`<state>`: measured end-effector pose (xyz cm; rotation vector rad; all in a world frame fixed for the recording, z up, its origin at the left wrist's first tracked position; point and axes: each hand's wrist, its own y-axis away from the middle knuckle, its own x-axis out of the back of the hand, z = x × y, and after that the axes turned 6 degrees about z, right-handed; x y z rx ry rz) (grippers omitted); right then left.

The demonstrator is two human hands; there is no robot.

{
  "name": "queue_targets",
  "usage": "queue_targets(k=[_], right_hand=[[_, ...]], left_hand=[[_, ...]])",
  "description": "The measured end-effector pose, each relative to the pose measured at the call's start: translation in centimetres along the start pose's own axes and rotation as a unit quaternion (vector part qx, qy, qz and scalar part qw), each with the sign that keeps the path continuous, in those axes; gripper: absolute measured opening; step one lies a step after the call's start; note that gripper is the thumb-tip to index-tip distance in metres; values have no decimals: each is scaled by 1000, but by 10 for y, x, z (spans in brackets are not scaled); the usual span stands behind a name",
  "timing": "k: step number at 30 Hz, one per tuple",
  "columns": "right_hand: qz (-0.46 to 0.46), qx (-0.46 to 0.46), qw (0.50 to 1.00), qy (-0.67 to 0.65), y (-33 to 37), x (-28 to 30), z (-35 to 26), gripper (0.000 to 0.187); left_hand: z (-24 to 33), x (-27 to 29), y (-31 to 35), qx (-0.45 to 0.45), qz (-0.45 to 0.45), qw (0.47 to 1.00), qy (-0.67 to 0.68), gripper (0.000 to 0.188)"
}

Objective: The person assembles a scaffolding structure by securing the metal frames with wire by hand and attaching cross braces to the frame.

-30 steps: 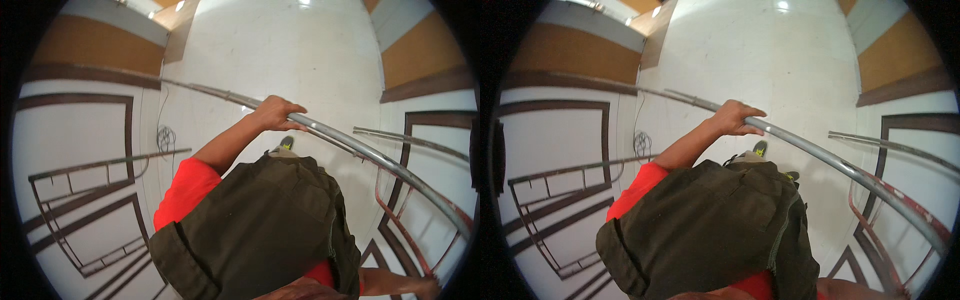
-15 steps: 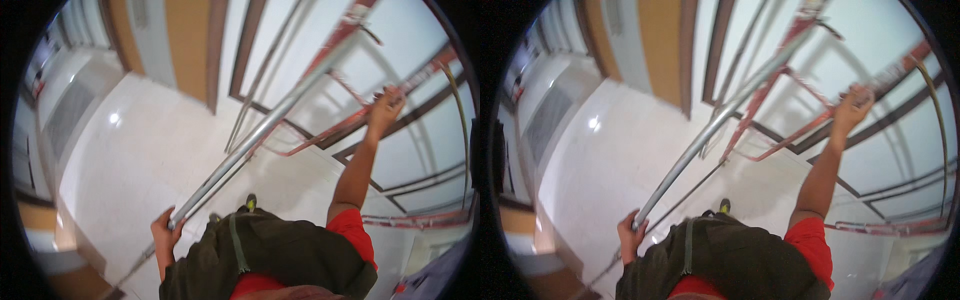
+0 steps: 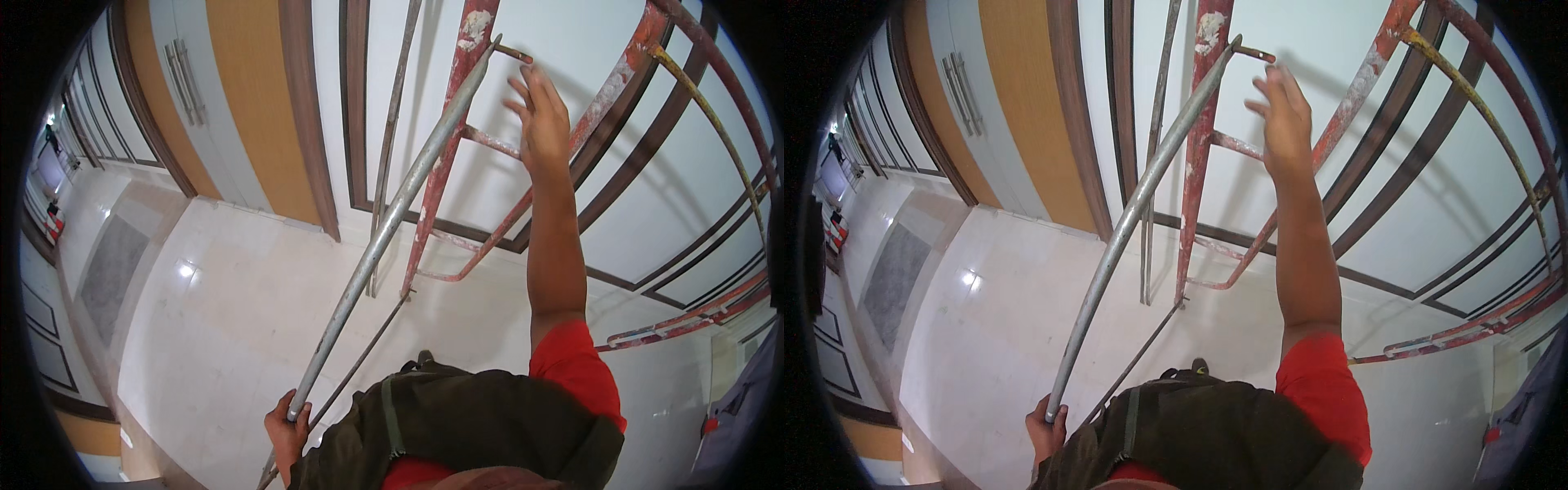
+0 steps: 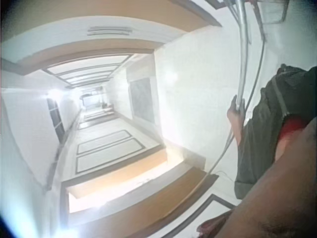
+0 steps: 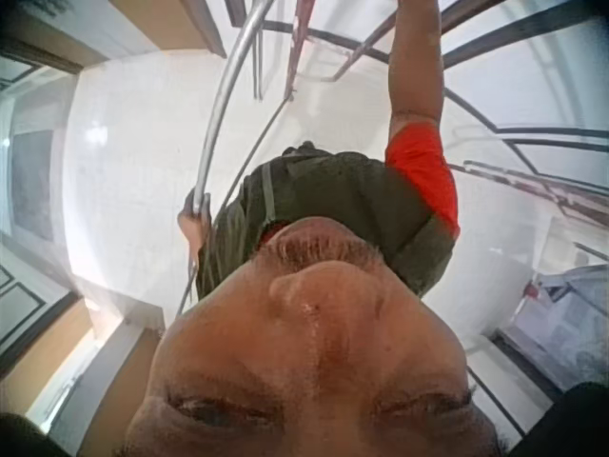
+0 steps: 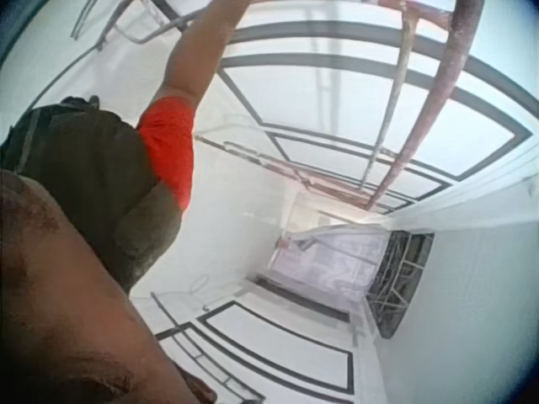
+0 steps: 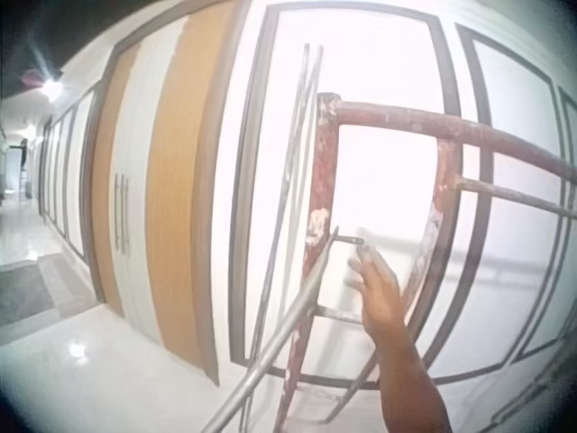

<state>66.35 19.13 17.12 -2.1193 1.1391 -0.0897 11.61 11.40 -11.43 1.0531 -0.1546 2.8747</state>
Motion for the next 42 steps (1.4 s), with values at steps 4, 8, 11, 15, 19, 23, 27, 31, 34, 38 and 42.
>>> queue_targets(k=[4, 8, 11, 15, 19, 23, 27, 31, 34, 38, 42], right_hand=[[-34, 88, 990, 108, -15, -38, -11, 61], [-13, 121, 980, 158, -33, -34, -1, 53], [-17, 164, 965, 205, -32, -26, -2, 46], [-32, 221, 937, 268, -21, -25, -9, 42], [-37, 188, 943, 273, -21, -6, -10, 44], [-48, 172, 945, 273, 8, -15, -38, 52], [-16, 201, 920, 337, 23, 29, -71, 46], [1, 215, 923, 320, 39, 91, -83, 37], [-7, 224, 919, 325, 62, 136, -86, 36], [1, 107, 933, 344, 89, 197, -63, 33], [-15, 57, 951, 305, 126, 256, 3, 33]], left_hand=[[-13, -8, 0, -4, 12, 1000, -8, 41], [-13, -10, -4, -48, 48, 998, -8, 47], [-11, -6, -4, -61, 48, 997, -10, 53], [-15, 8, -3, -130, 34, 991, 8, 59], [22, 26, -17, -128, -70, 989, 16, 71], [31, 23, -28, -107, -117, 982, 101, 76], [55, 20, -42, -110, -166, 969, 145, 80], [77, 14, -44, -147, -186, 965, 114, 82], [101, 6, -39, -165, -130, 973, 95, 86], [120, -26, -34, -355, 69, 931, 54, 73], [161, -37, 7, -345, 171, 923, -9, 76]])
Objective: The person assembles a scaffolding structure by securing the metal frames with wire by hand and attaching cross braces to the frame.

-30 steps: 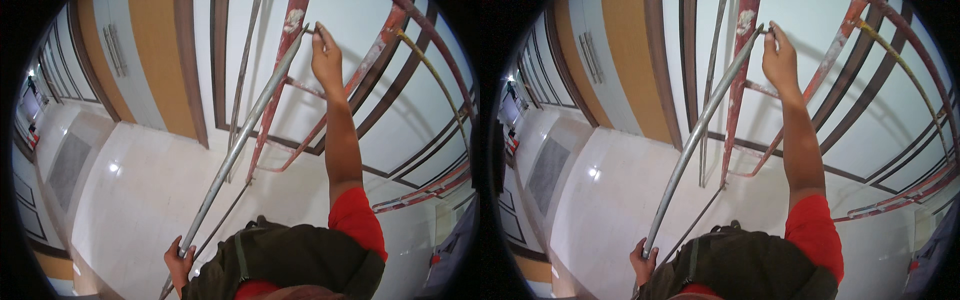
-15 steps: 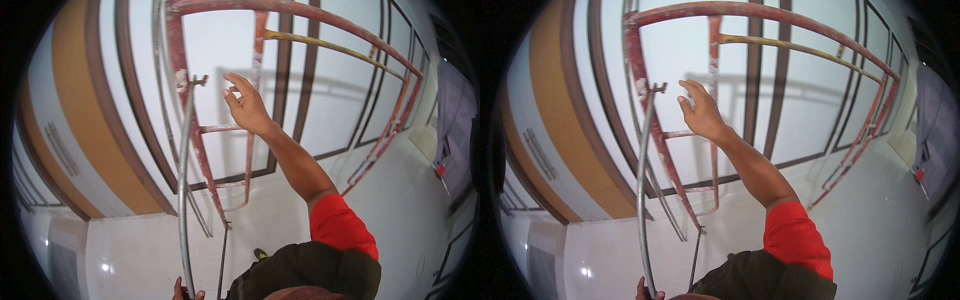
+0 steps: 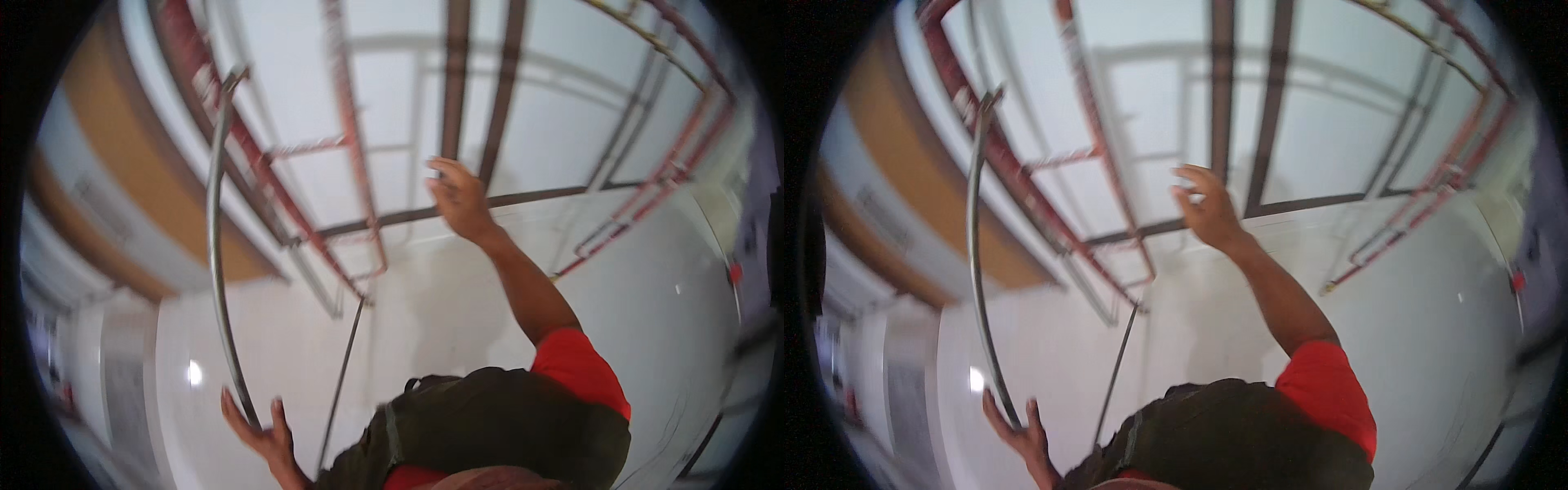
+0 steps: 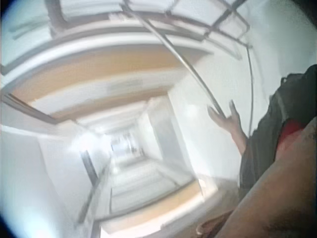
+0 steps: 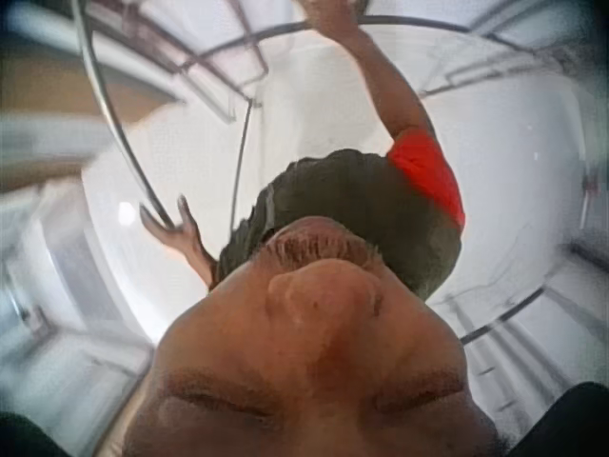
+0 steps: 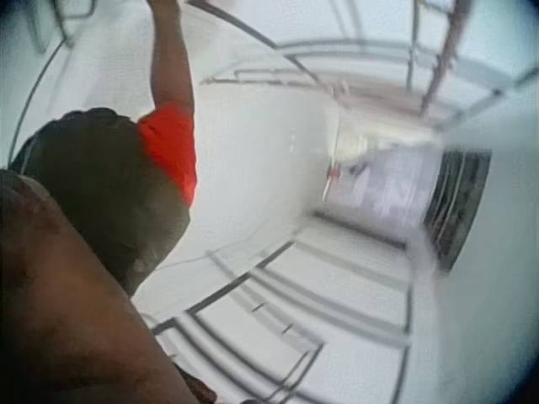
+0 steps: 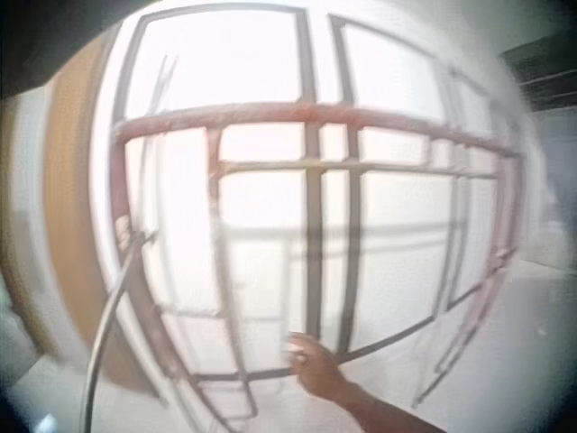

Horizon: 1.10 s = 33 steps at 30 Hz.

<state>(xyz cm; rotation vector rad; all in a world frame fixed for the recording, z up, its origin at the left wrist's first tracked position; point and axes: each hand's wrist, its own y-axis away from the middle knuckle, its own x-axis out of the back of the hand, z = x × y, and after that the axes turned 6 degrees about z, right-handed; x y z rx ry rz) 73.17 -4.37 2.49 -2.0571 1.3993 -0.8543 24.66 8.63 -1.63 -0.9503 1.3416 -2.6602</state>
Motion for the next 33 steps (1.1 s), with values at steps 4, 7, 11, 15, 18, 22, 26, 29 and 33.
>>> queue_targets(k=[4, 7, 11, 15, 18, 22, 26, 29, 33], right_hand=[[-164, -145, 976, 7, 100, -13, 79, 30], [-365, -189, 912, 11, 213, -17, 135, 39], [-650, -296, 699, -19, 353, -14, 107, 44], [-789, -184, 581, -76, 446, 61, 61, 44], [-851, -55, 507, -127, 493, 101, 13, 44], [-854, 189, 459, -154, 451, 22, -6, 43], [-820, 270, 489, -122, 466, 18, 3, 45], [-808, 264, 518, -95, 472, 31, -5, 46], [-821, 220, 522, -64, 517, 78, -6, 46]], left_hand=[[69, 24, 76, 65, 11, 997, -43, 75], [136, 32, 131, 140, -98, 983, -66, 72], [219, 85, 214, 266, -176, 944, -87, 56], [320, 120, 309, 343, -100, 921, -152, 54], [385, 162, 378, 393, -39, 898, -191, 53], [418, 155, 374, 453, 78, 857, -232, 54], [480, 191, 422, 466, 111, 839, -257, 54], [528, 206, 462, 501, 147, 819, -237, 53], [590, 216, 539, 535, 144, 806, -209, 53]])
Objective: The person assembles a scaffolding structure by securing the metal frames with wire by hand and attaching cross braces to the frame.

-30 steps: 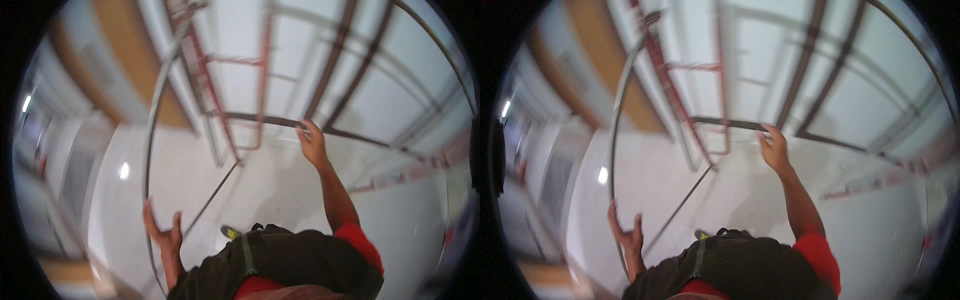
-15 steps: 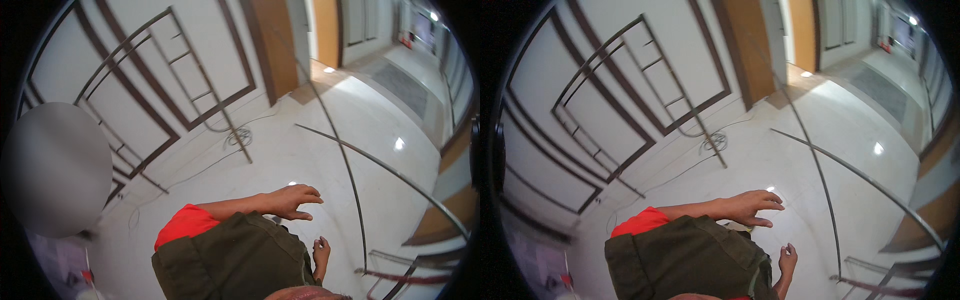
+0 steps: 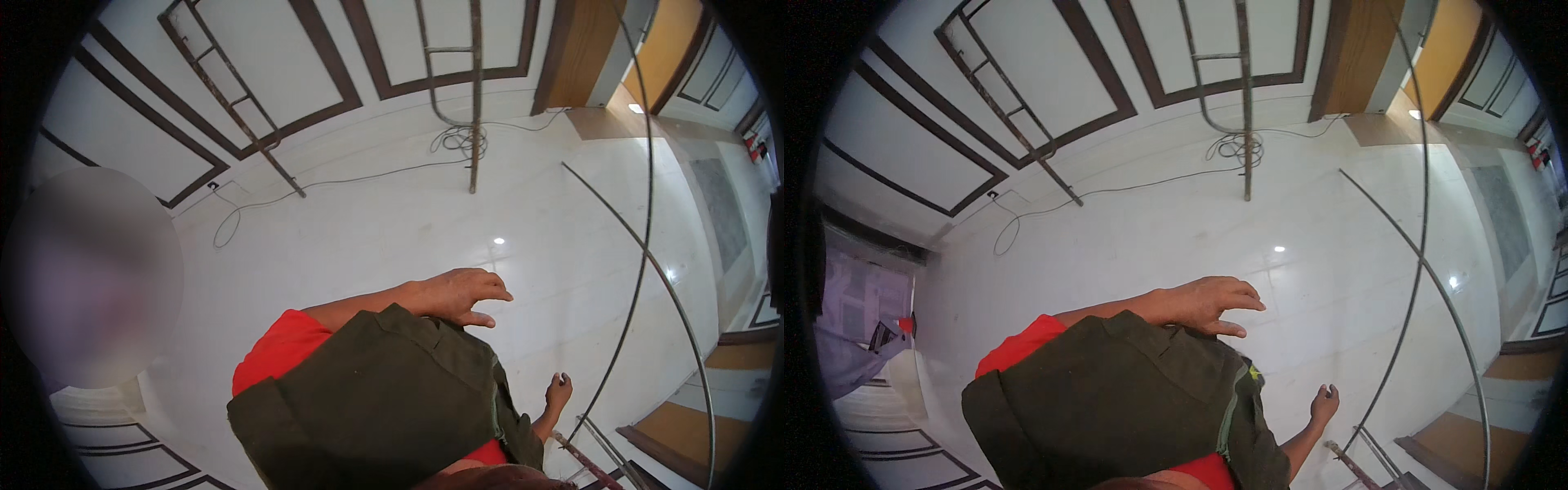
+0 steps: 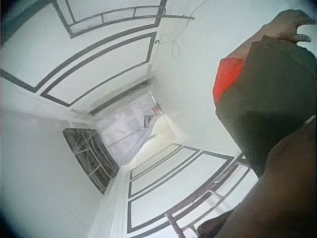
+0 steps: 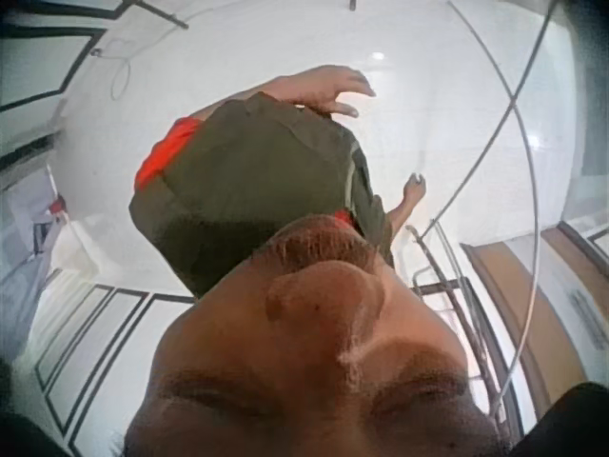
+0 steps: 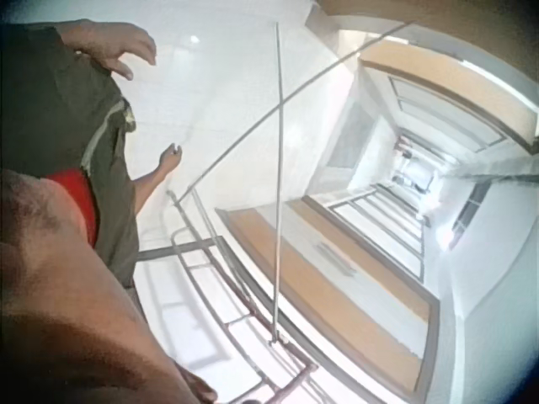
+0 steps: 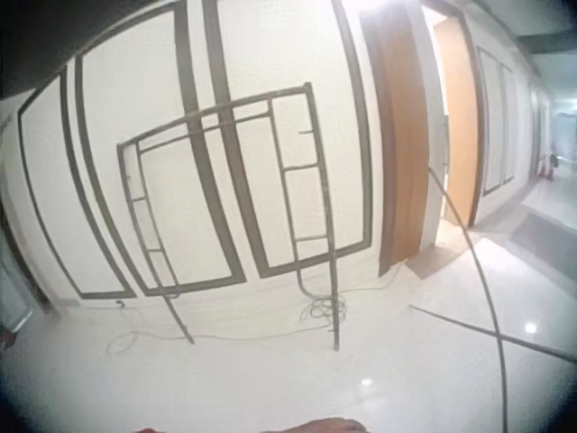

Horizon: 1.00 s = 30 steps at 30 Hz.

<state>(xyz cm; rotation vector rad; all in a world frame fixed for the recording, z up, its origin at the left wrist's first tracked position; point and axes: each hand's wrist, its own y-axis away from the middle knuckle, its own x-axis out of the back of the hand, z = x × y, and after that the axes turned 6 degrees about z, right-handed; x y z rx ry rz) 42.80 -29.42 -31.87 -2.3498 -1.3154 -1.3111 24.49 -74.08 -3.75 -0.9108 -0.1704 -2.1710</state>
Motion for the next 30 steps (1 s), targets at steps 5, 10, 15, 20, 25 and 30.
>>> queue_targets(k=[5, 10, 15, 20, 25, 30], right_hand=[[-68, -43, 996, -33, 53, -103, -6, 49], [-168, 208, 963, -21, 92, -198, -35, 39], [-276, 116, 953, 37, 86, -275, -151, 38], [-277, 94, 955, 55, 51, -305, -236, 38], [-279, 93, 953, 71, 7, -327, -275, 37], [-309, 130, 937, 97, -60, -348, -273, 36]], left_hand=[[-67, 58, 75, 9, -9, 1000, 3, 52], [-96, 135, 160, 47, 96, 994, -22, 52], [-131, 154, 247, 99, 184, 977, -44, 55], [-127, 168, 299, 208, 240, 947, -46, 55], [-136, 177, 306, 245, 273, 928, -59, 55], [-154, 207, 275, 240, 306, 918, -80, 56]])
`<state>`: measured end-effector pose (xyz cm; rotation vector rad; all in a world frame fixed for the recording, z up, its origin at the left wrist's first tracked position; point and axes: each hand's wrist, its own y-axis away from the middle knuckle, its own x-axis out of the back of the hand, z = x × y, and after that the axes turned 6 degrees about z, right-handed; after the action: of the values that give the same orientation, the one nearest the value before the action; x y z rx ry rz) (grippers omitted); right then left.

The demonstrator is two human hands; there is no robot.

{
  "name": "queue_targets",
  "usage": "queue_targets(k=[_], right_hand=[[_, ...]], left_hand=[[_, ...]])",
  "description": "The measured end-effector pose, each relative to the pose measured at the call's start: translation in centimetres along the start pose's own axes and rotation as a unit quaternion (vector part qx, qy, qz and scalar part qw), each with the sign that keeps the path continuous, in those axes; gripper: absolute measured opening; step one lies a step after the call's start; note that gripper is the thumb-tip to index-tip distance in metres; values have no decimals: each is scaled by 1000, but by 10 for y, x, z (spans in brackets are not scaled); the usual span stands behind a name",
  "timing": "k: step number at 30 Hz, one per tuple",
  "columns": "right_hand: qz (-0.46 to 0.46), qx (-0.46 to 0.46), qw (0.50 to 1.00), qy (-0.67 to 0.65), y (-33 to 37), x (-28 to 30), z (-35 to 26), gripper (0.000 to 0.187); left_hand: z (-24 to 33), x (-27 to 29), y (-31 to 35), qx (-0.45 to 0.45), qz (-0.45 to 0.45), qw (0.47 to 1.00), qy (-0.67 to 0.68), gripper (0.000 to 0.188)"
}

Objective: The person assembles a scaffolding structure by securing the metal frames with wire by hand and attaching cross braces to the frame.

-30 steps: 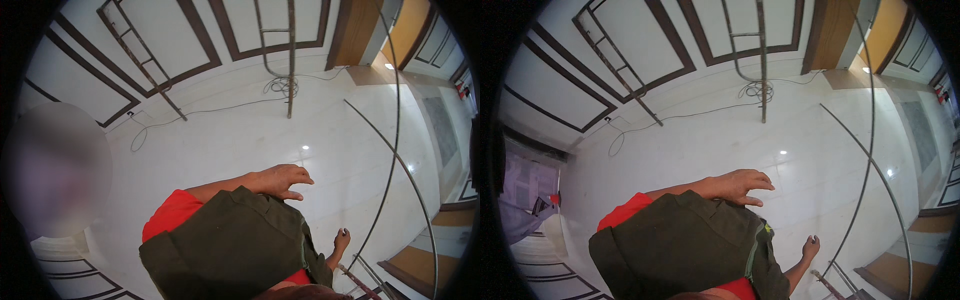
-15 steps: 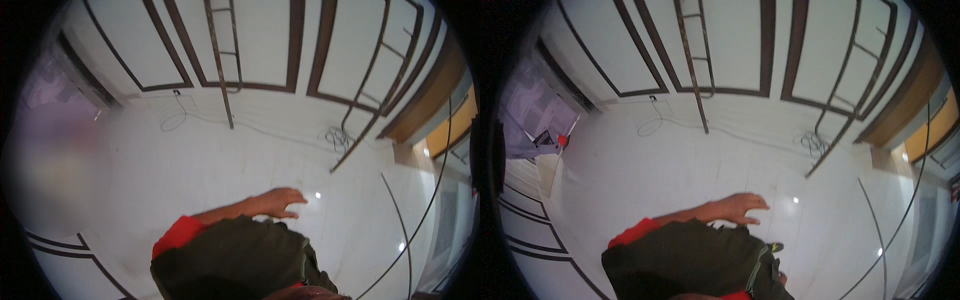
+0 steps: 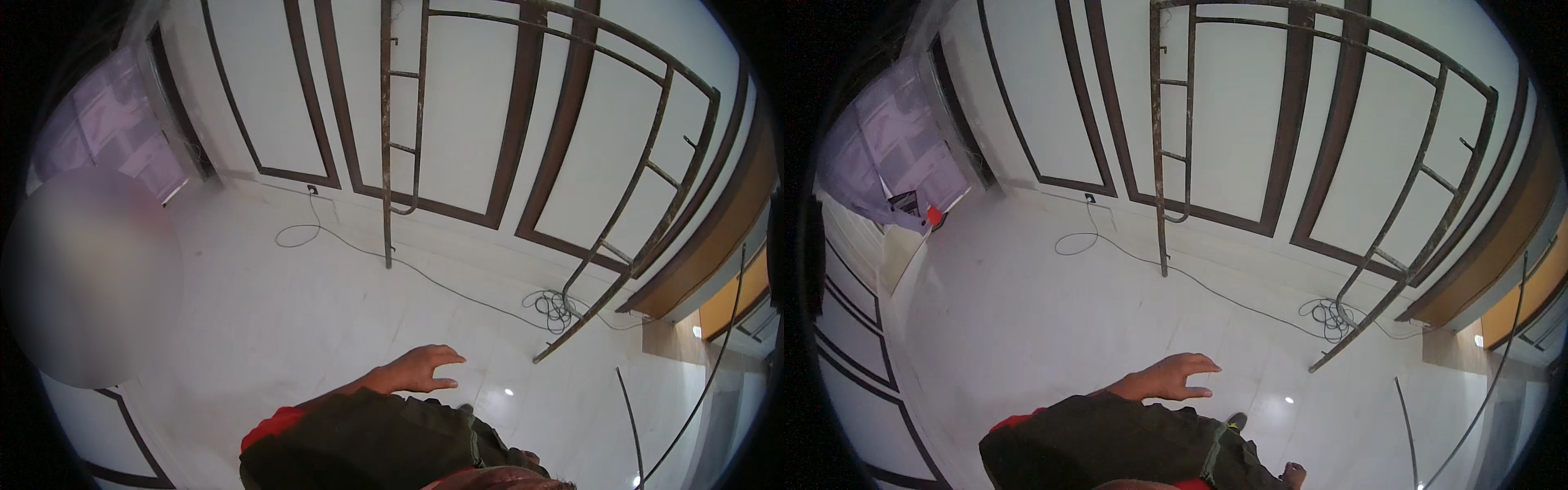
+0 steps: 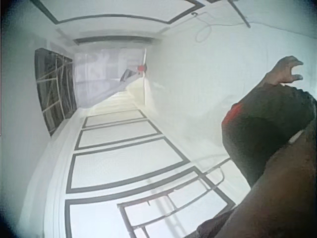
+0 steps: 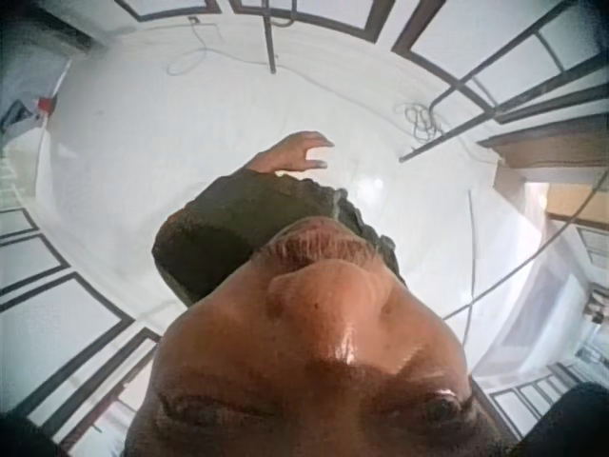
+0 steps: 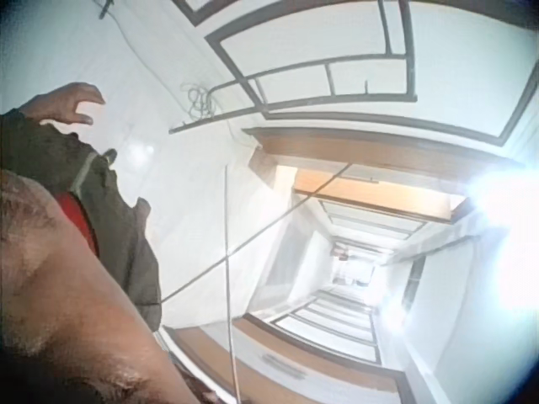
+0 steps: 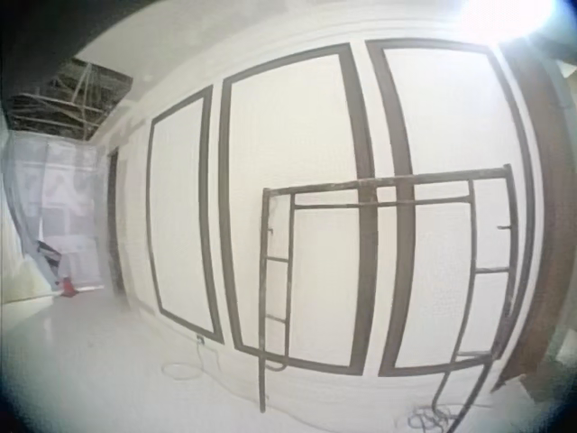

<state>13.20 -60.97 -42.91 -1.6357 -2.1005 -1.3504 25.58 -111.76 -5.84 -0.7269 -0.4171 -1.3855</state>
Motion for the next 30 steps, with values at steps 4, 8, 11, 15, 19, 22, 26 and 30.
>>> queue_targets(k=[4, 8, 11, 15, 19, 22, 26, 30], right_hand=[[-26, 29, 999, -36, -41, 2, -14, 34], [-73, 27, 992, -98, -73, -13, -15, 36], [-120, 14, 993, -13, -90, -18, -24, 35], [-134, -25, 990, 24, -105, -18, -75, 32], [-126, -25, 991, 46, -137, -30, -143, 30], [-103, -11, 994, 38, -160, -54, -213, 28], [-64, 8, 998, 11, -173, -99, -328, 26], [-59, 27, 998, -19, -176, -168, -450, 24]], left_hand=[[-19, -1, -43, -7, 22, 999, -24, 56], [-3, 9, -93, 7, 41, 999, -17, 52], [-8, 12, -90, 81, 47, 996, -16, 51], [-48, 24, -70, 141, 72, 987, -18, 48], [-94, 77, -73, 182, 160, 970, -10, 44], [-134, 136, -89, 181, 236, 955, 13, 39], [-193, 232, -117, 130, 340, 931, 37, 31], [-247, 329, -150, 66, 394, 916, 48, 28]])
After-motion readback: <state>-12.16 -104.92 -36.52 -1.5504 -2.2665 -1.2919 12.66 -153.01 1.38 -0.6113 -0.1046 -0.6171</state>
